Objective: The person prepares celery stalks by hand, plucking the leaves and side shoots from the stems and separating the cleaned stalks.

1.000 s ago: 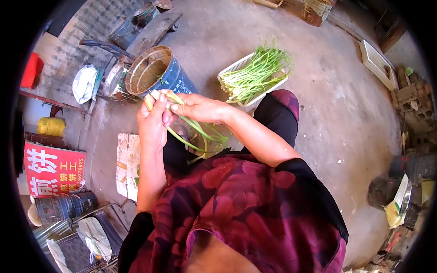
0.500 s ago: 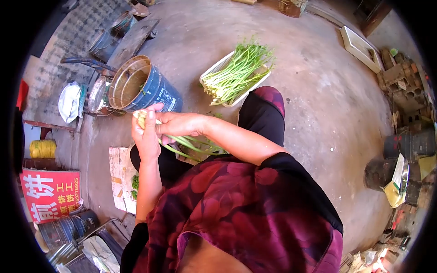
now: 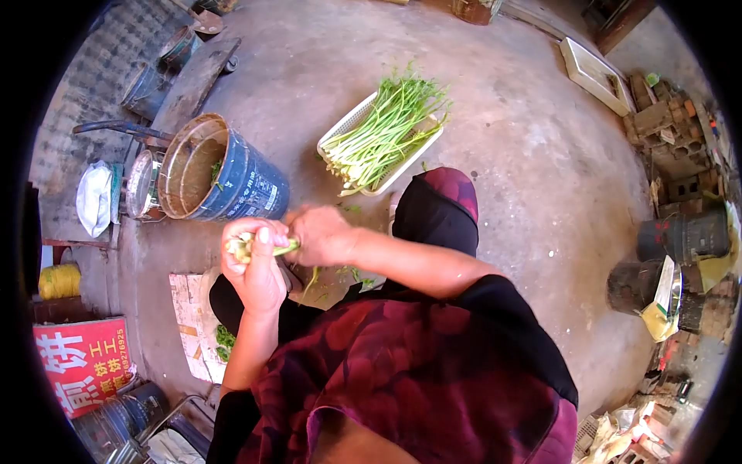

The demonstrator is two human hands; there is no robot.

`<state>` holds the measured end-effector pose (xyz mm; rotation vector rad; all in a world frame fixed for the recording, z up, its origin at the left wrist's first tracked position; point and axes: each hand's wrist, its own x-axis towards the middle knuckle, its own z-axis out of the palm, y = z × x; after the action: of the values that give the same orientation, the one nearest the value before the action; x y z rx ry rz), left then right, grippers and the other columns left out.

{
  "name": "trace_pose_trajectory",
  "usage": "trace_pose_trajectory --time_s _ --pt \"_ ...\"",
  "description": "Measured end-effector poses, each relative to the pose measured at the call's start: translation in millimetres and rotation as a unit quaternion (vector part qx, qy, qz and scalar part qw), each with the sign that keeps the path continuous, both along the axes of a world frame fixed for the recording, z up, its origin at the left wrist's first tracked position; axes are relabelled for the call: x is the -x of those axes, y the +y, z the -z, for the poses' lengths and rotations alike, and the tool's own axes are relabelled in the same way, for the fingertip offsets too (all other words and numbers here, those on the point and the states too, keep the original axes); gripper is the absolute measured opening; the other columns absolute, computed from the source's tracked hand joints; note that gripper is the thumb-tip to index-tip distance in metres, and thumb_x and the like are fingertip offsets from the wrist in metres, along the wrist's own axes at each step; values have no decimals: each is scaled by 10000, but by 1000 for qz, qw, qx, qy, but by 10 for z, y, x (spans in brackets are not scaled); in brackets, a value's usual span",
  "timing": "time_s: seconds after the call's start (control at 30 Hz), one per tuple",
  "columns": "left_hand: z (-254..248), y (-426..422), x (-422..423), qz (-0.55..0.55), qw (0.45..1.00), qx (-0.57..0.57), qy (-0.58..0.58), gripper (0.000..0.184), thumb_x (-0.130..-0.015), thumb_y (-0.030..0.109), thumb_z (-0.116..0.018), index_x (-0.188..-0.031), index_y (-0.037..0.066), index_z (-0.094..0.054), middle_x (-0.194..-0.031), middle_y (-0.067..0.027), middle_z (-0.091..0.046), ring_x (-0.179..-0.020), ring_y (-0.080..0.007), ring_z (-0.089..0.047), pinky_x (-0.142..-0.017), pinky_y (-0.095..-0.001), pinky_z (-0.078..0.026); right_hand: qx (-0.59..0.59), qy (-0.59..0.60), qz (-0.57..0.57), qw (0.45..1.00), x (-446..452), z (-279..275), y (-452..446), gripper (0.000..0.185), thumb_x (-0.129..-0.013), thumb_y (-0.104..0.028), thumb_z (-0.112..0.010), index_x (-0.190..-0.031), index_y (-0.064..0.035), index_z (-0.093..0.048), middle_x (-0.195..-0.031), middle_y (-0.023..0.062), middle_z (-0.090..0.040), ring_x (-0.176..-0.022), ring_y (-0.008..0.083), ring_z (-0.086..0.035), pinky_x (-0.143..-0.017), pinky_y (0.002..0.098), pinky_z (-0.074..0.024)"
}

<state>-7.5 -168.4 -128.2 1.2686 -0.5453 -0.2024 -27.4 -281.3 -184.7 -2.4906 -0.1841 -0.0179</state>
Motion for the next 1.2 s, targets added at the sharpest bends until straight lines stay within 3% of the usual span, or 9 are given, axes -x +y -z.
trace_pose_trajectory --time_s 0.07,0.1,0.2,0.33,0.43,0.7,0.83,0.93,1.2 --pt "35 -71 -100 69 996 20 -43 83 -799 40 -533 -839 21 -464 -790 -123 -551 -785 -197 -531 -793 -361 -421 90 33 27 995 -68 -160 -259 201 -677 -256 -602 -719 -61 -581 -855 112 -555 -835 251 -562 -653 338 -481" --pt "79 -61 -160 121 992 -2 -33 205 -787 93 -570 -947 4 -476 -1008 -176 -523 -972 -233 -502 -899 -379 -362 122 34 44 991 -103 -174 -418 190 -610 -168 -623 -770 -86 -563 -788 83 -520 -768 262 -556 -609 349 -468" --pt "207 -82 -458 146 963 -145 -172 569 -729 175 -654 -1192 -6 -378 -1273 -170 -325 -1180 -237 -336 -984 -355 -251 276 -145 78 947 -243 -178 -970 185 -594 -92 -579 -764 -164 -594 -749 40 -486 -721 226 -553 -529 340 -467" --pt "494 -12 -815 146 958 -243 -39 323 -791 122 -577 -1073 -11 -492 -1085 -98 -520 -1014 -163 -483 -837 -293 -387 435 -177 113 876 -634 10 -1890 193 -639 -120 -572 -804 -205 -625 -826 24 -496 -809 217 -514 -565 344 -464" --pt "871 -25 -1068 104 959 -263 5 201 -774 94 -594 -943 -3 -549 -869 -86 -601 -809 -138 -564 -710 -250 -437 460 -110 110 874 -952 227 -2309 173 -654 -144 -572 -809 -200 -625 -867 18 -504 -868 209 -490 -628 348 -465" --pt "1680 64 -1448 82 939 -324 82 119 -792 90 -577 -857 -9 -559 -681 -6 -551 -630 -48 -481 -571 -197 -412 477 153 63 863 -1571 2202 -2250 144 -716 -182 -537 -810 -169 -646 -937 26 -521 -970 230 -453 -694 392 -445" --pt "1689 52 -1575 100 932 -349 6 154 -741 75 -613 -854 -18 -563 -743 -136 -586 -655 -212 -570 -600 -281 -444 376 107 76 917 -1464 2742 -2091 123 -694 -149 -536 -808 -131 -581 -878 49 -481 -904 230 -464 -695 355 -452" --pt "1617 39 -1622 98 929 -357 -13 151 -727 69 -618 -846 -9 -567 -764 -153 -577 -690 -273 -565 -624 -311 -443 349 126 100 923 -1308 2889 -2162 143 -689 -133 -526 -823 -130 -574 -871 54 -479 -896 235 -465 -701 361 -451" --pt "1601 -27 -1609 127 922 -365 -35 170 -716 69 -622 -854 -6 -557 -772 -168 -572 -697 -325 -542 -619 -348 -434 326 208 140 911 -1117 3337 -2062 279 -682 -131 -572 -954 -127 -512 -1046 85 -436 -972 261 -460 -773 388 -404"
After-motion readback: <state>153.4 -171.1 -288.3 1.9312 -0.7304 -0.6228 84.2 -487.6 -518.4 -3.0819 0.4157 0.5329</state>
